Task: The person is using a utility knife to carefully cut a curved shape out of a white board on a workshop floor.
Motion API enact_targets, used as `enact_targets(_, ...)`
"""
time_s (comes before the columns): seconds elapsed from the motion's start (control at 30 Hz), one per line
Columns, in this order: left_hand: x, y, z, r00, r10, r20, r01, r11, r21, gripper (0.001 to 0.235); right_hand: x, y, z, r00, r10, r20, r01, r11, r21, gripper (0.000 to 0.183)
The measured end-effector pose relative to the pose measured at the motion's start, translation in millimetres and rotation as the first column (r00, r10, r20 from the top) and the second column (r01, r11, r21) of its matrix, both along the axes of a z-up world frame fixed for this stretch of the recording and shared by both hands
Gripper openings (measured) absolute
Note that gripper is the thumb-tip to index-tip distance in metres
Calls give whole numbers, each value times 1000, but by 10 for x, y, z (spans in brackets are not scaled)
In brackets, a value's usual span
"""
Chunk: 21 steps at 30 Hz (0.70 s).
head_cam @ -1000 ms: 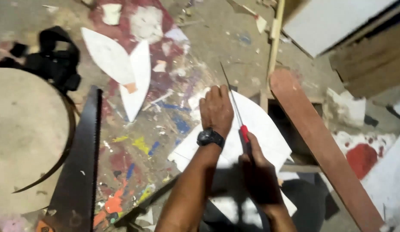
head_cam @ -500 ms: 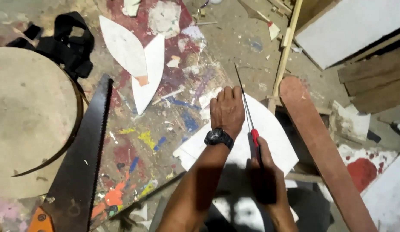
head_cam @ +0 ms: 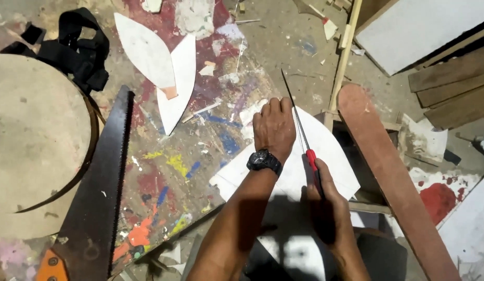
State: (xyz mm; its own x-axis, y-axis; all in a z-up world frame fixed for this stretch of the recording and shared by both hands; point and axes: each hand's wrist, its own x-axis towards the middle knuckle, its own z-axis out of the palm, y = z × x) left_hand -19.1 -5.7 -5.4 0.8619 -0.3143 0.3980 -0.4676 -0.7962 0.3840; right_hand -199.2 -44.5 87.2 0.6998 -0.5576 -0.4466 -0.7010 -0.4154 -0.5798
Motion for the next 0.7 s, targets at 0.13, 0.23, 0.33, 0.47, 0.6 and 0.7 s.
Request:
enact_targets(0.13,-16,8,-10,998,-26,-48,27,1000,13,13,61,20,232,990,30,141,-35,999,39,64)
enact_targets(0.23,10,-8,33,1000,-21,-20,21,1000,-2,11,163,74,409,1000,20,22,-18,998,-56,64)
enact_targets(0.33,20,3,31,997,-24,-70,25,1000,10,13,53,107,353,998,59,14,-58,997,-46,62)
enact_targets(0.47,-28,26,38,998,-15,-58,16,1000,11,12,-312,225,461,998,-59,-16,59,998,9,83)
enact_targets(0.6,2,11,30,999,-23,-38,22,1000,-10,12,-696,390,476,978,-208,20,209,970,-122,57)
enact_targets(0.7,27,11,5,999,-16,-41,17,1000,15,9,-691,460,574,984,-174,-27,168,974,-151,55)
